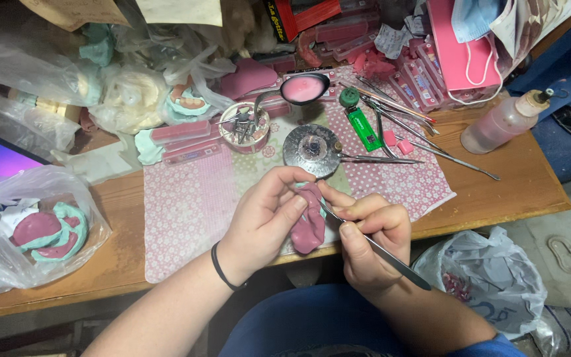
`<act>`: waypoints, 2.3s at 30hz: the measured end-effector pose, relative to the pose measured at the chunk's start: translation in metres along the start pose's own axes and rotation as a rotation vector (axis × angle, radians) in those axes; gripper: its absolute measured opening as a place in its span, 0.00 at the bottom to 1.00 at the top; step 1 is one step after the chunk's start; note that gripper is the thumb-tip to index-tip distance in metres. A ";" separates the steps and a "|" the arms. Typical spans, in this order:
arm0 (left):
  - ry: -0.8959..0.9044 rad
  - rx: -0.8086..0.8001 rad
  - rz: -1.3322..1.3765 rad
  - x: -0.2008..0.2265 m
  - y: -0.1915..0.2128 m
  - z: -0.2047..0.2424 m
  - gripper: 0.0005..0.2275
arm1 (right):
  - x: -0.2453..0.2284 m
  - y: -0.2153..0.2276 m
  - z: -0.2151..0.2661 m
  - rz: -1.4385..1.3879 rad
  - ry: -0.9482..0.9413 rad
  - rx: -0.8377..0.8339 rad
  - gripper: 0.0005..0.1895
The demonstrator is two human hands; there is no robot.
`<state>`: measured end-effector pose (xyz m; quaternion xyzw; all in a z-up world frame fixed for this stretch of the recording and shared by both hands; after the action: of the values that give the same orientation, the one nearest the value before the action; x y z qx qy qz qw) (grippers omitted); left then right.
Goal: The person shapes a pink pliable material over a light blue dental mold using their hands and a metal tool. They repeatedly apply a liquid from a bottle to the material and smooth it into place, occasionally trimming excess material with the tool.
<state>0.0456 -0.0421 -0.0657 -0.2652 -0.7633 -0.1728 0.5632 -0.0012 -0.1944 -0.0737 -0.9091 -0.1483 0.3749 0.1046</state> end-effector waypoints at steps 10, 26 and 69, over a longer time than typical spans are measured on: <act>-0.003 -0.009 -0.004 0.005 -0.002 -0.001 0.11 | 0.003 0.006 0.004 -0.117 0.005 -0.020 0.08; 0.165 0.046 0.146 -0.030 0.016 -0.003 0.14 | 0.004 0.016 -0.038 0.453 -0.242 -0.098 0.09; 0.260 -0.116 0.190 -0.016 0.024 0.002 0.22 | 0.018 0.013 -0.020 -0.020 -0.665 -0.282 0.19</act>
<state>0.0620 -0.0256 -0.0818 -0.3437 -0.6442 -0.1953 0.6548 0.0276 -0.2017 -0.0752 -0.7413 -0.2335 0.6250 -0.0723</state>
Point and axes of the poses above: each hand's wrist, its own z-axis away from the middle knuckle, its own y-axis out of the back of the hand, x = y × z, the point moved 5 cm from there along -z, towards the middle knuckle, and after that the axes turned 10 degrees about -x, right-handed, at the moved point
